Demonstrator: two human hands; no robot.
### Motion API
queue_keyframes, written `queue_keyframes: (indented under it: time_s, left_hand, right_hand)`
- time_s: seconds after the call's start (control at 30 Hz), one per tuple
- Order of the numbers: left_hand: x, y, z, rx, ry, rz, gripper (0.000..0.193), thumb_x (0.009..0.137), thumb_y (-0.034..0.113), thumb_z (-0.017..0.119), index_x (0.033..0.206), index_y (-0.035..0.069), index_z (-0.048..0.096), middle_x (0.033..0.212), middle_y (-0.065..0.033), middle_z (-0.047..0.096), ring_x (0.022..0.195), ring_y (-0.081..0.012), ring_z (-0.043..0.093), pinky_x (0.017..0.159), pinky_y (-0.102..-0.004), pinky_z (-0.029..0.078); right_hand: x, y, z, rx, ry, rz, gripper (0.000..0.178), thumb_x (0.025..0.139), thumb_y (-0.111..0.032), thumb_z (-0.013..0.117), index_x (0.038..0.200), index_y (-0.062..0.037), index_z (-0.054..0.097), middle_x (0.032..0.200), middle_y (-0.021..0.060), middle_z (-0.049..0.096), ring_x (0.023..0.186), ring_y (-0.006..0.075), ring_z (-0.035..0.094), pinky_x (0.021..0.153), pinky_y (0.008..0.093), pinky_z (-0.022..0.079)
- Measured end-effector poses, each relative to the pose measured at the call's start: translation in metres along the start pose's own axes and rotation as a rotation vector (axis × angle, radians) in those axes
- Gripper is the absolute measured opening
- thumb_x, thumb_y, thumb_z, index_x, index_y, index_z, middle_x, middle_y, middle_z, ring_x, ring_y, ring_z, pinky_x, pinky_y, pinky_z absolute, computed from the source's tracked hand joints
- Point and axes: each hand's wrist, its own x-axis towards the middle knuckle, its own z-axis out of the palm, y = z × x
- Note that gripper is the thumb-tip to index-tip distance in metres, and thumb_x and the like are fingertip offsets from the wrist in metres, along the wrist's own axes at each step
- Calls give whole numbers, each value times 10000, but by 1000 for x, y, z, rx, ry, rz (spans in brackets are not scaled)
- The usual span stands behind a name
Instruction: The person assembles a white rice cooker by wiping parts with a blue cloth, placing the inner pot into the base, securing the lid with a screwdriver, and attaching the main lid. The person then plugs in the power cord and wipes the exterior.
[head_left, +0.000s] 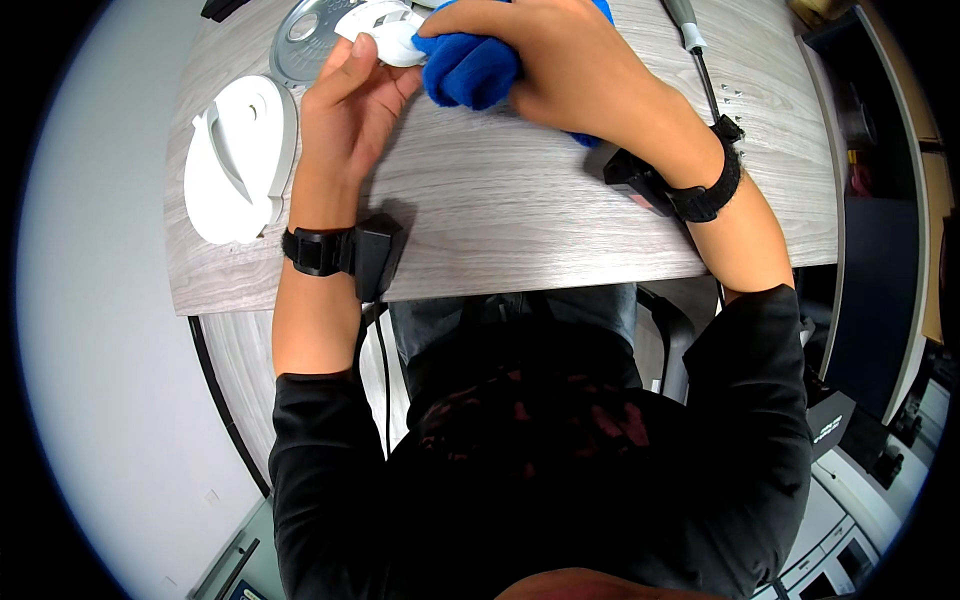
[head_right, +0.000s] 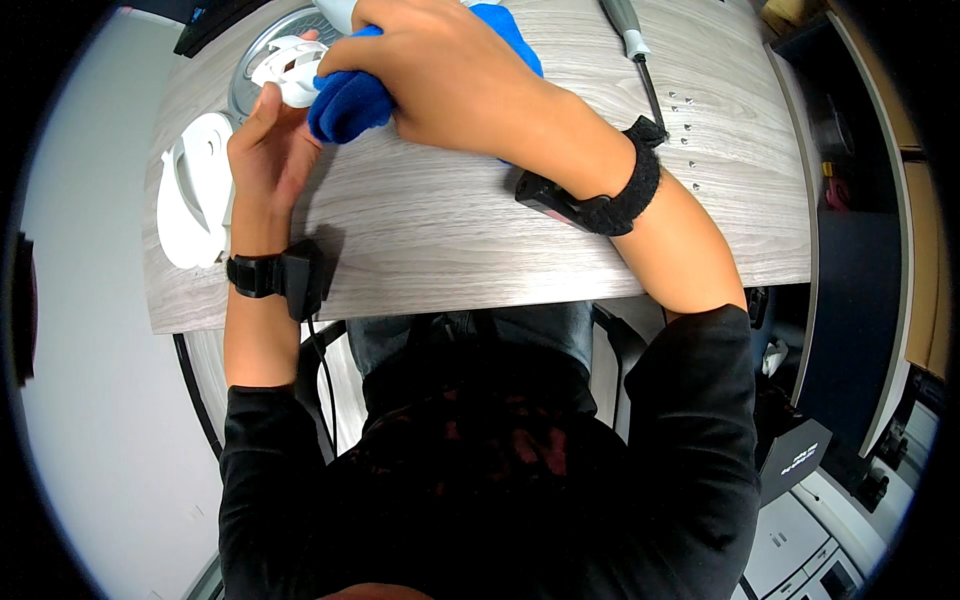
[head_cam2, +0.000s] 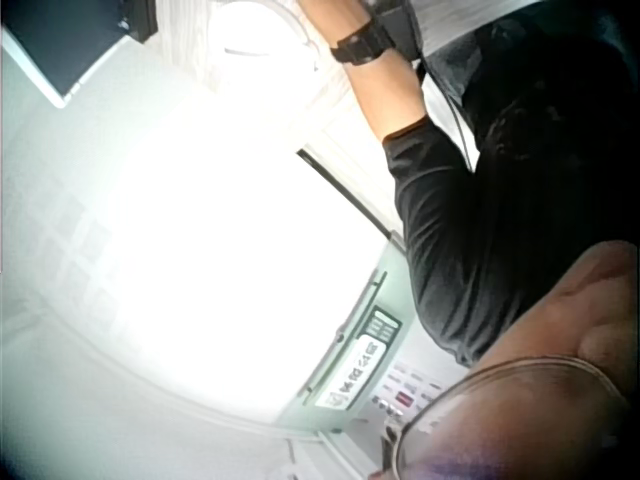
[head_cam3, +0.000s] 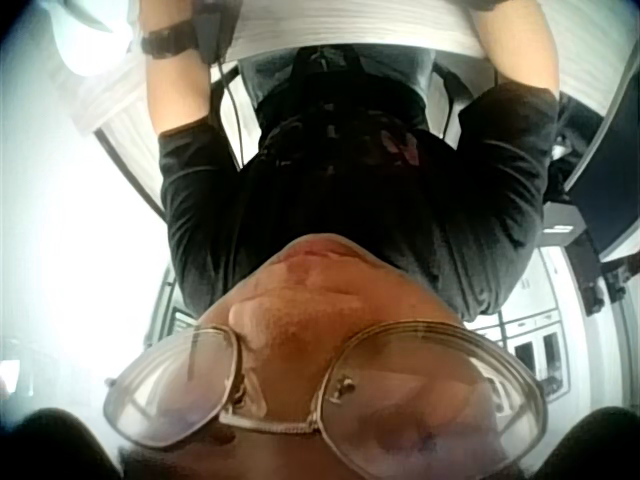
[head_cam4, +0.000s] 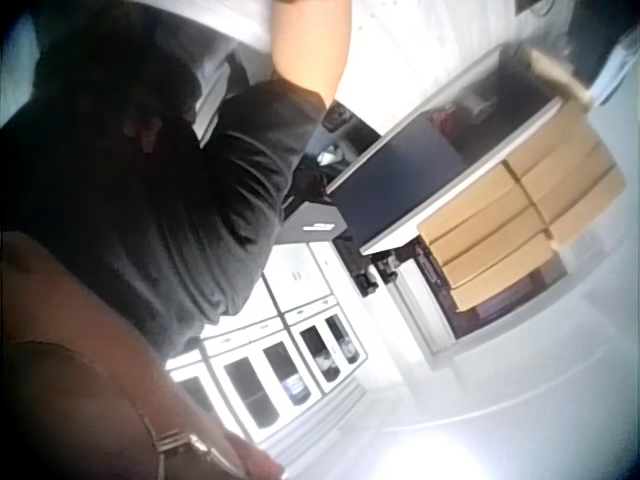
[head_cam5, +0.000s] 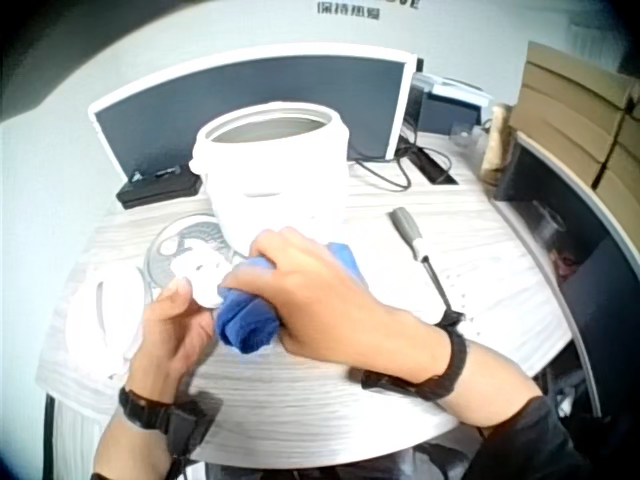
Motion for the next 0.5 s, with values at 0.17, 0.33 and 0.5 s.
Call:
queue_keyframes:
  time_s: [0.17, 0.33, 0.5]
  left_hand:
    - [3, 0, -2, -79, -77, 55, 727, 1000, 455, 590, 1536, 32, 339, 1558, -162, 422, 1392, -314, 470, 1125, -447, 453]
    - [3, -3, -8, 28, -22, 29, 712, 1012, 443, 580, 1542, 39, 331, 1459, -150, 537, 1331, -273, 537, 1103, -424, 475]
    - [0, -4, -7, 107, 9, -11, 646, 1033, 440, 555, 1517, 52, 372, 1343, -138, 621, 1244, -228, 610, 1016, -366, 549]
  right_hand:
    - [-2, 14, 4, -30, 61, -11, 371, 700, 5, 738, 1059, -80, 699, 967, 155, 563, 922, 374, 565, 800, 431, 469]
    - [-1, 7, 7, 3, 75, -50, 387, 702, 7, 729, 1078, -80, 696, 967, 170, 559, 928, 380, 566, 803, 429, 465]
    - [2, -4, 2, -23, 25, -56, 398, 713, 19, 694, 1097, -84, 698, 983, 180, 552, 942, 380, 564, 796, 431, 455]
